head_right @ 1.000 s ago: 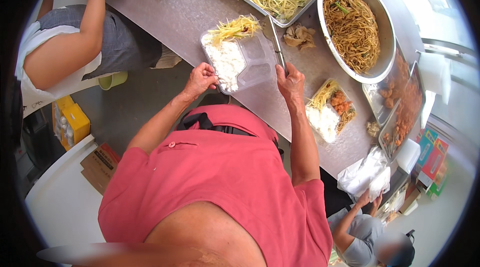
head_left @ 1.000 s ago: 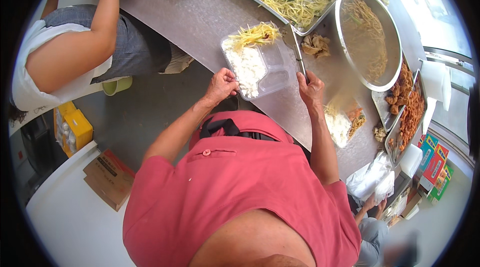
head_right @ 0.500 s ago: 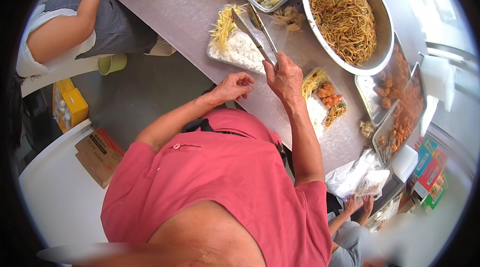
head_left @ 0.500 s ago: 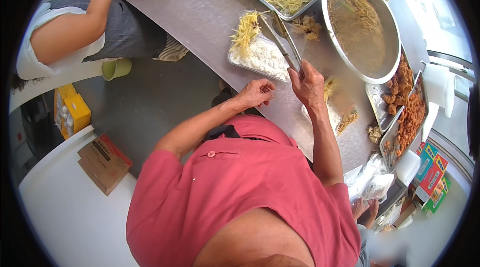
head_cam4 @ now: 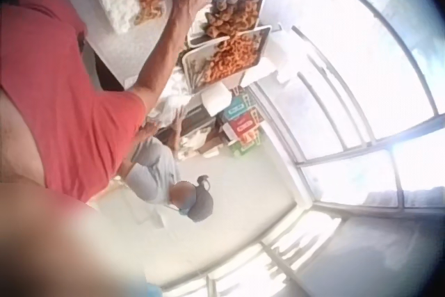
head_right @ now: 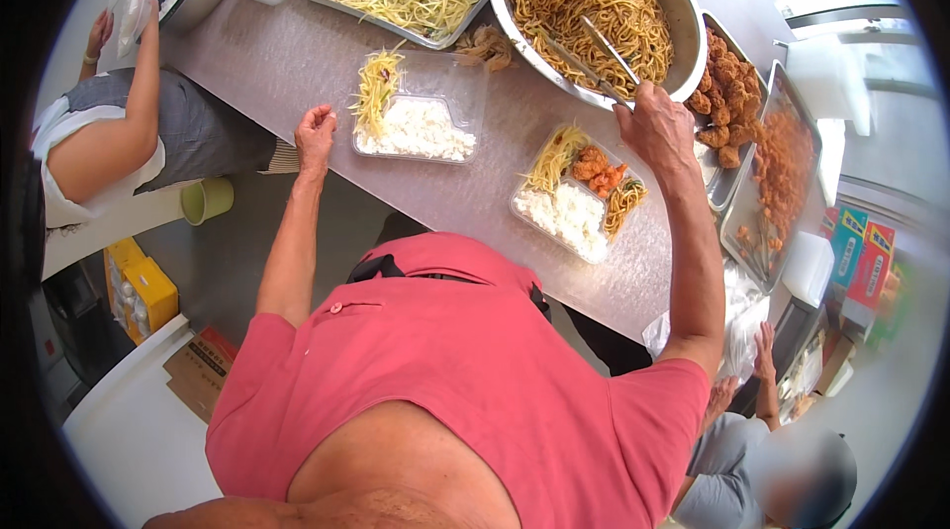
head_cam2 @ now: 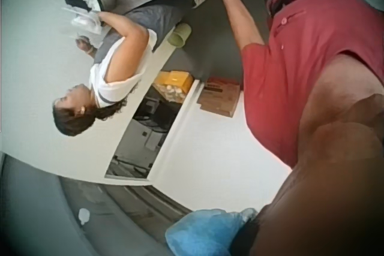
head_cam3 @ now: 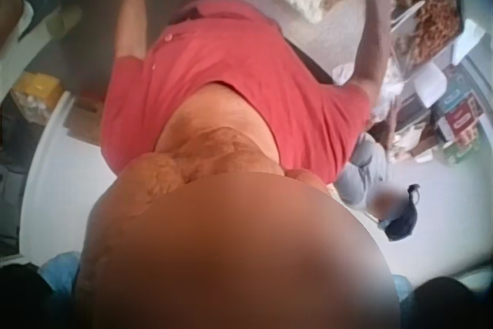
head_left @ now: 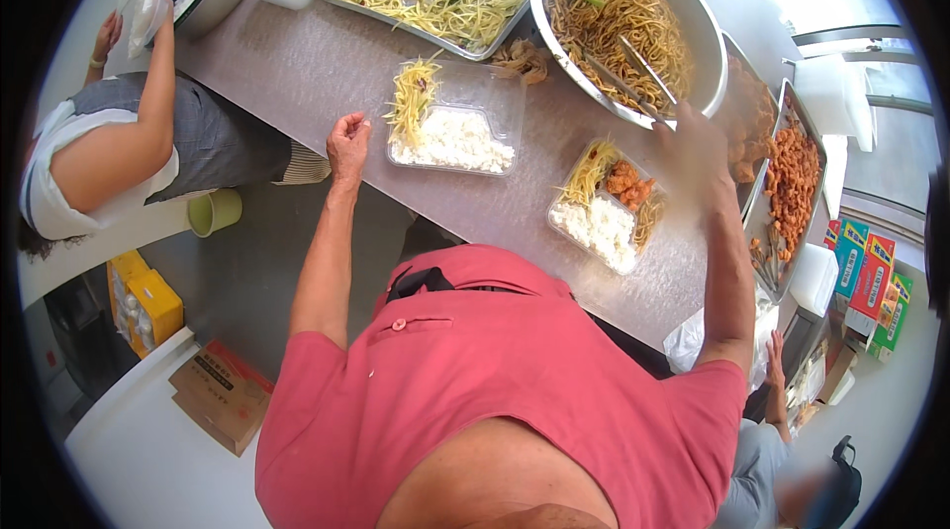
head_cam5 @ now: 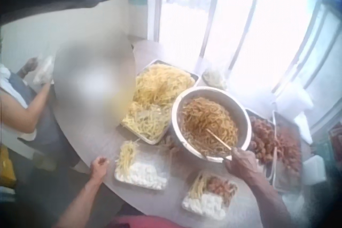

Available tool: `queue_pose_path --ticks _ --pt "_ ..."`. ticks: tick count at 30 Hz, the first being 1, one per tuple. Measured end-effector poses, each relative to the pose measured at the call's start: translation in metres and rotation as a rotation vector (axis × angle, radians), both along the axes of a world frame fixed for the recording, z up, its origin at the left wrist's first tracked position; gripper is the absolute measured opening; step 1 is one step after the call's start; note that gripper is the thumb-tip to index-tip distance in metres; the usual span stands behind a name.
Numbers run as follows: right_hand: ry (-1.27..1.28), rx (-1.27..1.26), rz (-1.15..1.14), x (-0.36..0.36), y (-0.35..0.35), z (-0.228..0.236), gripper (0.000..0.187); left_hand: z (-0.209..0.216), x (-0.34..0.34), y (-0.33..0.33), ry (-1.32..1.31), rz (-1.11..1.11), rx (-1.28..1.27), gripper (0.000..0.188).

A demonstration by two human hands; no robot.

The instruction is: The person assembles meal containers by placing rice, noodles, and fried chicken pieces into plastic trays using tongs. The person repeatedly scoops rice, adds noodles, and places chicken pieces into multiple containers on the counter.

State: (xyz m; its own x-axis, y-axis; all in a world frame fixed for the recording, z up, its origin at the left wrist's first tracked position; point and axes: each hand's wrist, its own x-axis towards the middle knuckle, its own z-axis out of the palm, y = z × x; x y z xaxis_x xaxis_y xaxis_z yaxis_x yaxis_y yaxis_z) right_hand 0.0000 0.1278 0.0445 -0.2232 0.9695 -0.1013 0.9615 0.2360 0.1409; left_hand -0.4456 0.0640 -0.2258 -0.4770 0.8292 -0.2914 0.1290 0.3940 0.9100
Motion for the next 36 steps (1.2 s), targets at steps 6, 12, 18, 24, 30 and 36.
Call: queue_pose_path --ticks 6,12,18,24,30,36 --pt "-0.348 -0.172 0.197 0.002 0.046 -0.038 0.017 -0.017 0.007 -0.007 0.248 0.0 0.042 0.019" --pt "-0.263 -0.06 0.175 -0.011 0.095 -0.101 0.017 -0.004 0.017 -0.007 0.288 0.023 0.053 0.018" --pt "0.018 -0.226 0.087 -0.017 0.105 -0.092 0.019 0.002 0.01 0.0 -0.02 -0.005 -0.065 0.021" --pt "0.028 -0.421 0.118 0.012 0.085 -0.056 0.026 0.018 0.015 0.01 -0.349 -0.062 -0.059 0.021" --pt "-0.082 -0.336 0.024 0.022 0.061 -0.006 0.027 0.016 0.017 0.009 -0.366 -0.127 -0.073 0.02" --pt "-0.192 -0.262 0.074 0.013 0.047 0.0 0.028 0.018 0.014 0.005 -0.386 -0.18 -0.062 0.026"
